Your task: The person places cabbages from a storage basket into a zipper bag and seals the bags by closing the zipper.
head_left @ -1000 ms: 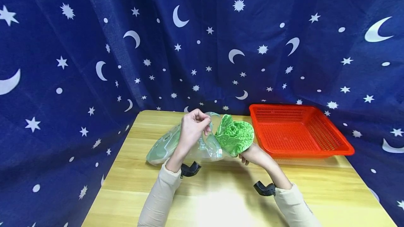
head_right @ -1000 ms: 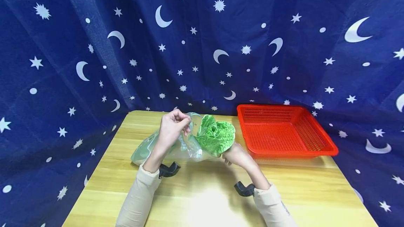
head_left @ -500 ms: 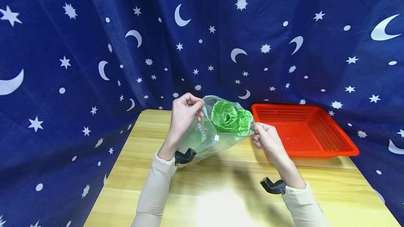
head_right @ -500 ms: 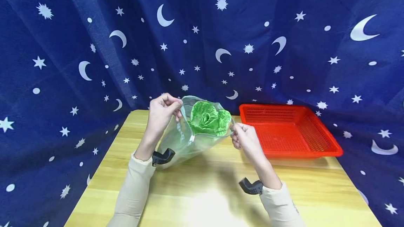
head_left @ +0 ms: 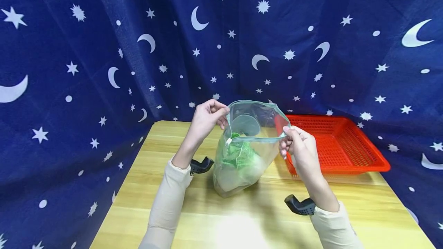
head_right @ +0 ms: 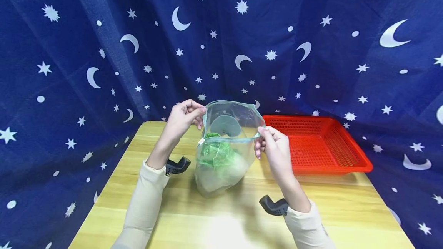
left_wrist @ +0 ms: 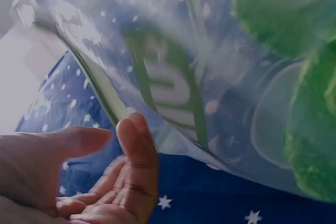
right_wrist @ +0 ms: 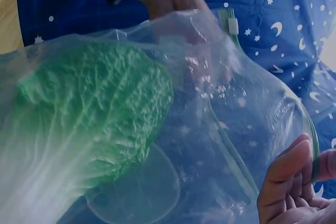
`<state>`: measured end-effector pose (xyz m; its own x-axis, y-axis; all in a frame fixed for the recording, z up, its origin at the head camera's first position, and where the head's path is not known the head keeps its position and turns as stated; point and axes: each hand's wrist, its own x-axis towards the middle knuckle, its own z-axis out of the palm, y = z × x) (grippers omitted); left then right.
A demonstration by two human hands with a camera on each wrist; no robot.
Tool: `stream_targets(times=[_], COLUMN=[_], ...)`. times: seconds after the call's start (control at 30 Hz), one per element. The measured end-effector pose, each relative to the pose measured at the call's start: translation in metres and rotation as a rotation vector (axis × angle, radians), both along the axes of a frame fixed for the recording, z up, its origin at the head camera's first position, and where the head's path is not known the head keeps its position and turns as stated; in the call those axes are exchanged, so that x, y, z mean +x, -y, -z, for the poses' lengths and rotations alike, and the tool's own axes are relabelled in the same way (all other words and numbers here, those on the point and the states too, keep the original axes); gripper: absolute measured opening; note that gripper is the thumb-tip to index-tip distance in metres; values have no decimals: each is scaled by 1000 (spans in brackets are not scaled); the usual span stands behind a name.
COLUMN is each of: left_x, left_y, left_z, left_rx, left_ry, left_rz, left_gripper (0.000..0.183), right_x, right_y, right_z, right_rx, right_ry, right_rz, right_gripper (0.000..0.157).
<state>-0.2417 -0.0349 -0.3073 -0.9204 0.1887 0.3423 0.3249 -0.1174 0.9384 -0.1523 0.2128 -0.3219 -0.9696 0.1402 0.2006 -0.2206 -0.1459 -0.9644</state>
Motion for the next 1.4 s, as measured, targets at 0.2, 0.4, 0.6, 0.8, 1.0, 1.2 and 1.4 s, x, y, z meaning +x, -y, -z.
stream_targets(times=[0.2, 0.4, 0.6, 0.8, 1.0, 1.2, 1.4], left_x=[26, 54, 66, 51, 17, 15, 44], left_y=[9, 18, 18, 20, 23, 18, -3], left_z=[8, 18, 30, 29, 6, -7, -1], left_rx=[-70, -217, -225, -108, -28, -71, -233], left_ry=[-163, -274, -352, -334, -327, -424, -546], left_rz=[-32, -15, -29, -112, -228, -219, -73], left_gripper=[21, 15, 13, 13, 11, 11, 10], right_x=[-5, -8, -6, -2, 0, 3, 12], right_y=[-1, 0, 0, 3, 11, 17, 18], right_z=[4, 7, 11, 11, 8, 8, 3], right_rx=[-67, -101, -109, -94, 14, 272, 490], right_ry=[-20, -31, -38, -60, -32, -153, -451], right_rz=[-12, -2, 4, -101, -147, -52, 119], right_gripper=[29, 31, 31, 28, 29, 27, 10])
